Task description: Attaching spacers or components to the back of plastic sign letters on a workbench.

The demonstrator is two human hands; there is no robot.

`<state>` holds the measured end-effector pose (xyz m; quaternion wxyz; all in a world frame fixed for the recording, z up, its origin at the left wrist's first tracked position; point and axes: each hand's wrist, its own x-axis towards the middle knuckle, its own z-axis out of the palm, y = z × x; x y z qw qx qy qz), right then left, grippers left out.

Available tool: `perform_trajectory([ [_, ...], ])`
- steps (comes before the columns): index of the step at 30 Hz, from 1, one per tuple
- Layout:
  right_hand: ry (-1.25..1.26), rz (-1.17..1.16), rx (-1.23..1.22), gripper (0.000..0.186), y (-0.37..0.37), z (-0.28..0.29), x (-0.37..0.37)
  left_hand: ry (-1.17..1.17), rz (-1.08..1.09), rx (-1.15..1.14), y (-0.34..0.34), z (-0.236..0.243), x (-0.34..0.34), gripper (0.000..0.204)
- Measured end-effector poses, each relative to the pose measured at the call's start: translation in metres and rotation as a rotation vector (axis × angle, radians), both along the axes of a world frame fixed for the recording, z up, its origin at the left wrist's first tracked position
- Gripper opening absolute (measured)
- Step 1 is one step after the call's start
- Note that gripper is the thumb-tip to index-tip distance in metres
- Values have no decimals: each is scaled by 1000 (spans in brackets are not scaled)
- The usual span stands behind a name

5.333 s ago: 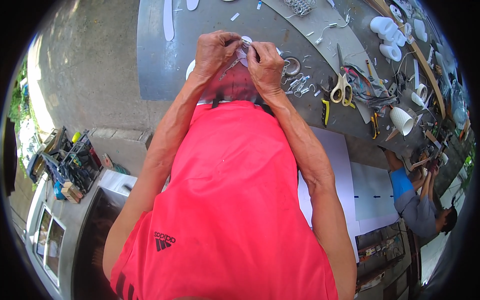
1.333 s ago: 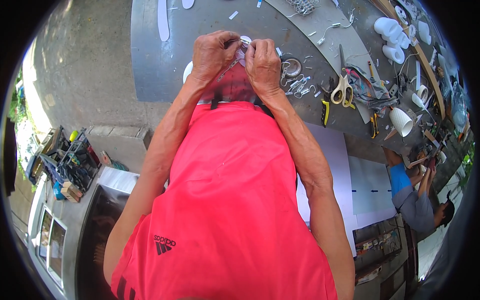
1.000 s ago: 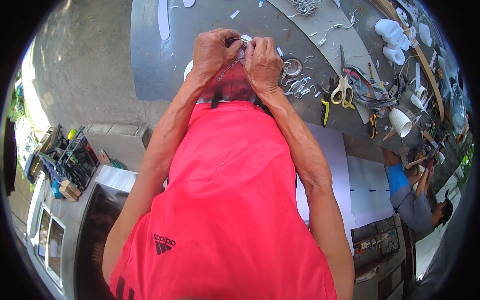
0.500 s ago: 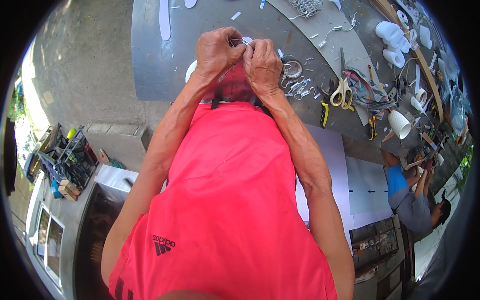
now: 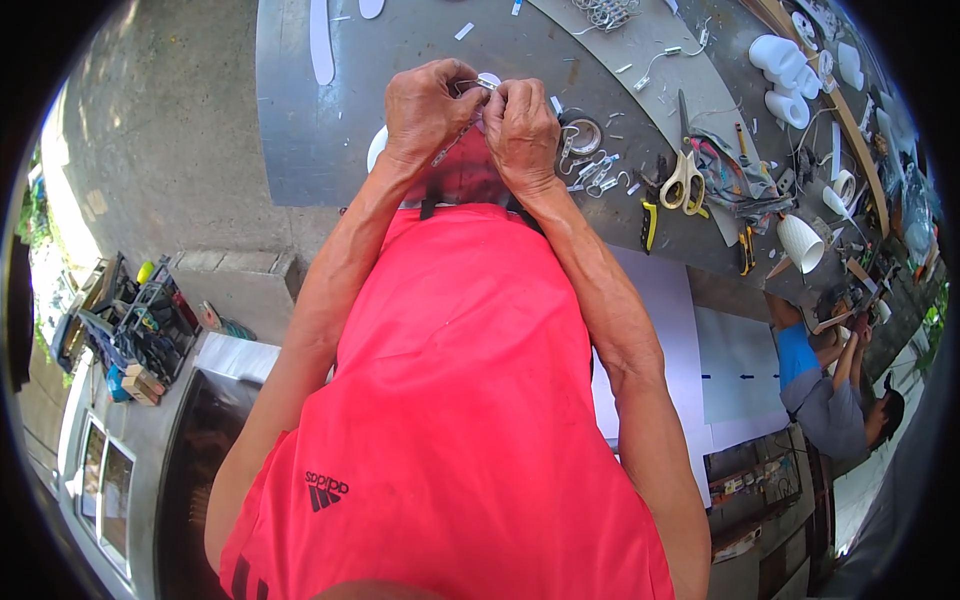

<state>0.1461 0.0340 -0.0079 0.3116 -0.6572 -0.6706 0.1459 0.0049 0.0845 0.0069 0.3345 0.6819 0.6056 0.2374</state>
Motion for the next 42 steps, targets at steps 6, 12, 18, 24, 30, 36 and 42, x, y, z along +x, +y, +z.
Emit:
perform_trajectory([
  [6,21,-8,5,17,-1,-3,0,-38,24,-29,-1,1,1,19],
  [12,38,-11,20,18,-2,-4,2,28,-11,-8,1,3,1,20],
  [18,46,8,26,18,-1,-3,2,-33,28,-48,1,3,0,16],
  [24,10,1,30,18,0,-5,1,-53,33,-25,1,1,0,16],
  [30,1,2,31,16,1,-3,2,4,-9,8,1,1,-1,17],
  [36,50,17,-7,12,0,2,4,-5,-27,57,1,0,-3,16],
  [42,65,0,-39,9,-3,9,8,25,-32,63,1,2,-3,14],
])
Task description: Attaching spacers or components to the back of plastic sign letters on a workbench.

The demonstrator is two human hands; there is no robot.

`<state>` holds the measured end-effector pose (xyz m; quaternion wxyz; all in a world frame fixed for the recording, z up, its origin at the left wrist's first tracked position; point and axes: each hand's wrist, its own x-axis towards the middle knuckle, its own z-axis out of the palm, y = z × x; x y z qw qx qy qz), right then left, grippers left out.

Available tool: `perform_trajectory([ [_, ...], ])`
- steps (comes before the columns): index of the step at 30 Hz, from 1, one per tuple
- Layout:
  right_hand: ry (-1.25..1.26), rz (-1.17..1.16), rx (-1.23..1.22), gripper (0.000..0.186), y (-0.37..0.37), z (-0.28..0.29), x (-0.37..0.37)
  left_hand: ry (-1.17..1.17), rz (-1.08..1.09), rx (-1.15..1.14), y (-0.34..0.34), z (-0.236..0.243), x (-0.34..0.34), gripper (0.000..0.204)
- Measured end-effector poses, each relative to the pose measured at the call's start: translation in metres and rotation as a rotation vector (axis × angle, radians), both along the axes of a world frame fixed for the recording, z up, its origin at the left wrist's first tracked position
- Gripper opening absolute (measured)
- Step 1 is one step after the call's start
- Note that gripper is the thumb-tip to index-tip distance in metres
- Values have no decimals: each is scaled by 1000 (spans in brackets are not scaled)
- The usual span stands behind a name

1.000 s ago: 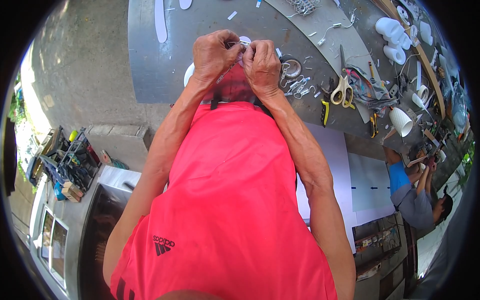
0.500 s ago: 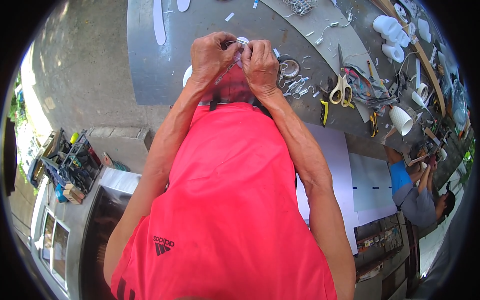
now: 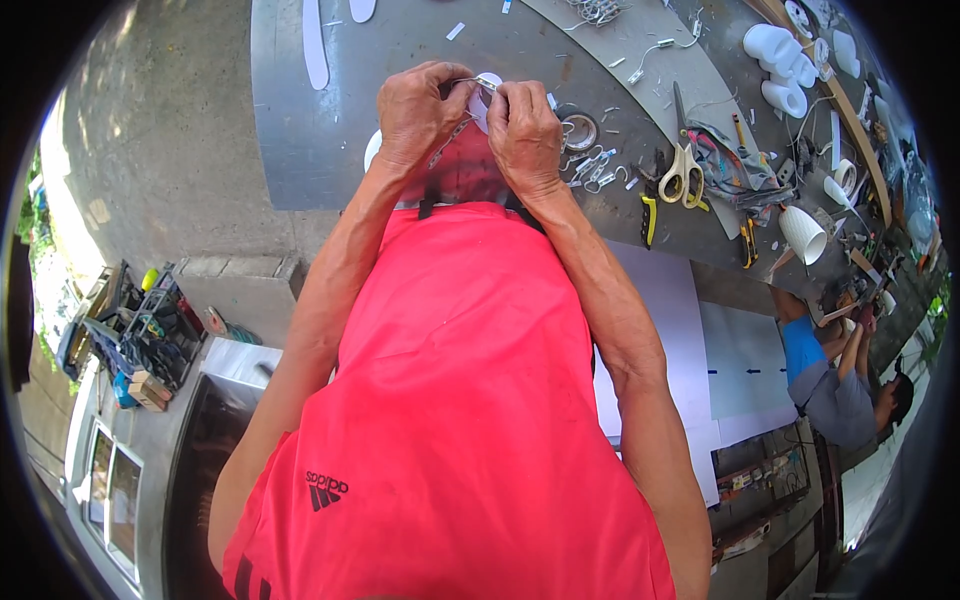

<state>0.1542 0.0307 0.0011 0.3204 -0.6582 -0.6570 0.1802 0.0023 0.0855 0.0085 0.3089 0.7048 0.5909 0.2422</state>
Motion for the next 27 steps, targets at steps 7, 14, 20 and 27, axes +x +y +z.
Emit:
perform_trajectory([
  [7,52,-59,-31,8,0,1,0,-27,-32,-27,-2,1,0,17],
  [14,134,-92,-119,6,12,7,-6,-12,104,-162,-13,5,6,27],
  [20,215,3,-66,7,32,8,-7,-112,246,-388,-6,15,1,31],
  [27,247,-90,-137,8,21,7,-2,-99,115,-424,5,24,-9,31],
])
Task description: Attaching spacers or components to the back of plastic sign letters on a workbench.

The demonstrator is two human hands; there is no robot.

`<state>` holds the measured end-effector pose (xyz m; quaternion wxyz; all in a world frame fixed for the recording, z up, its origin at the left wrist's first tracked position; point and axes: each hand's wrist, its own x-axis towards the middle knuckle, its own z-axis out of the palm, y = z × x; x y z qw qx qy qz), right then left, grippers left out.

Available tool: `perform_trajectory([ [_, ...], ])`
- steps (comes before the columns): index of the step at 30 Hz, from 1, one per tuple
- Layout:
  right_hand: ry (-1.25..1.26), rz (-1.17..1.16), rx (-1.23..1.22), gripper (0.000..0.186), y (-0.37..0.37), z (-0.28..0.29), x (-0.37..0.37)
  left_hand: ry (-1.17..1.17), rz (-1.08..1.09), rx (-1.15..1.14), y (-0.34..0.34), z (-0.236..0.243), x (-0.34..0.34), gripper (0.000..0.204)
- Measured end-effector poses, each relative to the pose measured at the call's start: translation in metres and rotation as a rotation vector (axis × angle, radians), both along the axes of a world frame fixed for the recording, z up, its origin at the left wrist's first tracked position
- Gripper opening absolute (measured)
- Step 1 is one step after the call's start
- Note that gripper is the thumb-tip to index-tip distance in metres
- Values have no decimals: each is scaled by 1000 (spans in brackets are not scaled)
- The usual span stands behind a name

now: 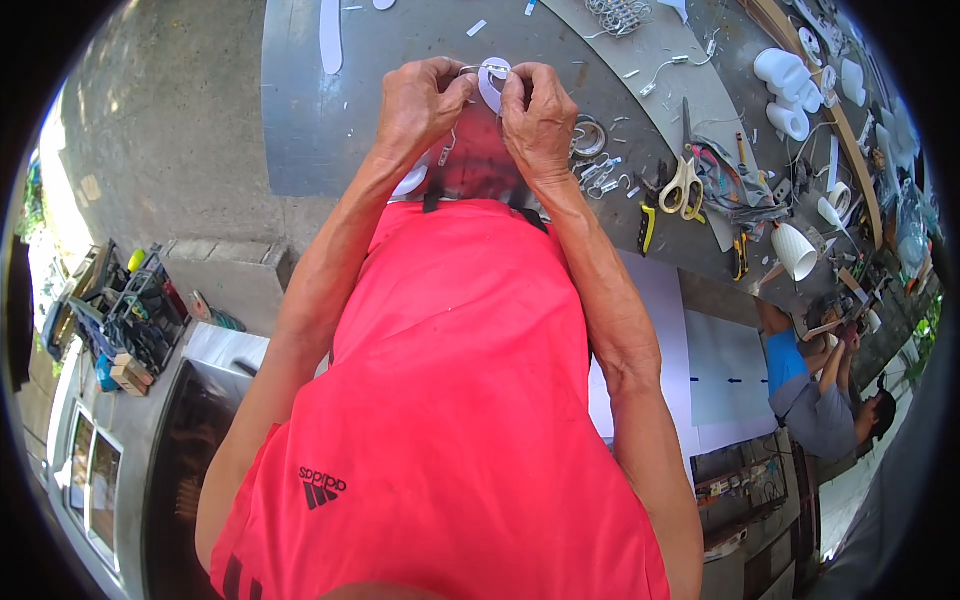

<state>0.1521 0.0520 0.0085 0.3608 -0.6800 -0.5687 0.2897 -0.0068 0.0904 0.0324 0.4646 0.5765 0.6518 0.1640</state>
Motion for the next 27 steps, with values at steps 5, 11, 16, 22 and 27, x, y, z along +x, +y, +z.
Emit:
perform_trajectory([
  [5,-25,-28,53,8,1,-8,-2,-36,2,87,9,-16,-3,28],
  [11,-85,-10,55,10,-3,-9,-1,-30,2,88,4,-16,2,25],
  [16,-125,12,86,10,-5,-9,1,-98,34,59,-1,-16,4,26],
  [22,-153,7,98,10,-7,-7,0,-146,74,16,-5,-21,6,27],
  [27,-164,-4,100,10,-8,-5,2,-170,119,120,-7,-20,10,27],
])
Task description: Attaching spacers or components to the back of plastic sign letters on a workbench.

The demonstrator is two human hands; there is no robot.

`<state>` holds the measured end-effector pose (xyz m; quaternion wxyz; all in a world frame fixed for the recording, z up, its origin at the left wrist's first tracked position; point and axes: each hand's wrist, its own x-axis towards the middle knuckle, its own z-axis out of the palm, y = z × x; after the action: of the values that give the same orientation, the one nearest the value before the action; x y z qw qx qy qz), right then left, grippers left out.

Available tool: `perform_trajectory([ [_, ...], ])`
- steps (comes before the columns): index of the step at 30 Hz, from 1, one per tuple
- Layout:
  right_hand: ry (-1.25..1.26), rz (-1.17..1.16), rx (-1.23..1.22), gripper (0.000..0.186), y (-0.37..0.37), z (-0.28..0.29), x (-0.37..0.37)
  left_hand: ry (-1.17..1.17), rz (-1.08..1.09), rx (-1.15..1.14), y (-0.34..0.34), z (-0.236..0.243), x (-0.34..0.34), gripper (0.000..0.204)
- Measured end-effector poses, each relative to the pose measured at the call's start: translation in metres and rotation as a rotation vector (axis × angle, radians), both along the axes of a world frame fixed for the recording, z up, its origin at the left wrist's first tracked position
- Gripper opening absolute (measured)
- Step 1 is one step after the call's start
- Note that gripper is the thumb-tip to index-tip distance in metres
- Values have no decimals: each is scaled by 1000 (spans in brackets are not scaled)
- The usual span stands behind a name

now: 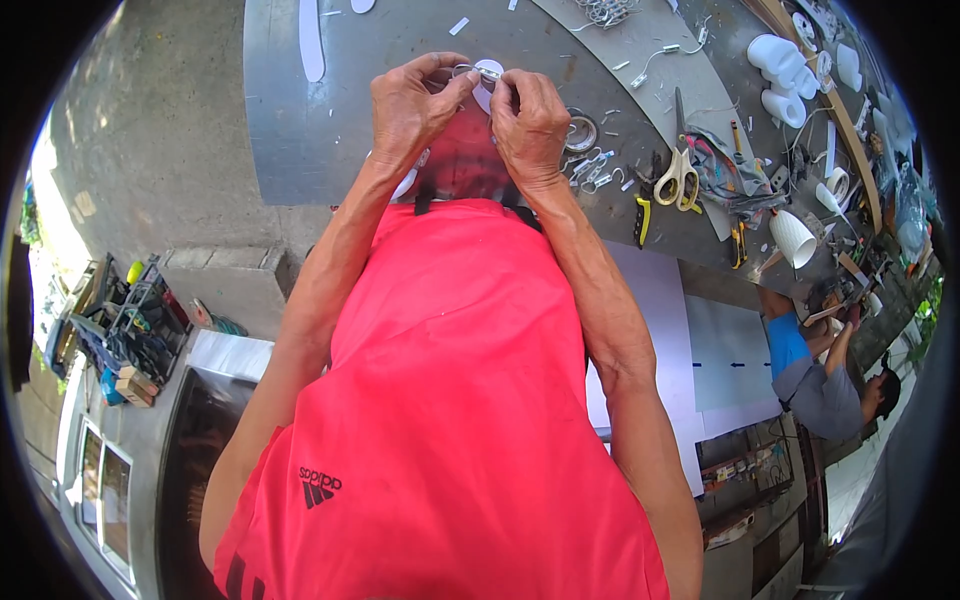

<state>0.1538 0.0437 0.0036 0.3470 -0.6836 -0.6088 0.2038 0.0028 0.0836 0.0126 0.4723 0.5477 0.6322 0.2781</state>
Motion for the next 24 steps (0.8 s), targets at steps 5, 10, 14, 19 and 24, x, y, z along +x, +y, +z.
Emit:
perform_trajectory([
  [5,25,-24,-3,10,0,-1,1,15,-8,-96,2,10,1,29],
  [10,35,-26,-1,10,-1,0,0,-9,13,-151,4,4,-1,28],
  [14,12,-18,23,10,1,0,0,-63,28,-200,3,-3,-2,29],
  [19,22,-37,31,12,-1,-4,1,-33,17,-163,3,3,1,28],
  [24,12,-44,11,13,0,-3,1,89,-15,4,-1,8,7,24],
])
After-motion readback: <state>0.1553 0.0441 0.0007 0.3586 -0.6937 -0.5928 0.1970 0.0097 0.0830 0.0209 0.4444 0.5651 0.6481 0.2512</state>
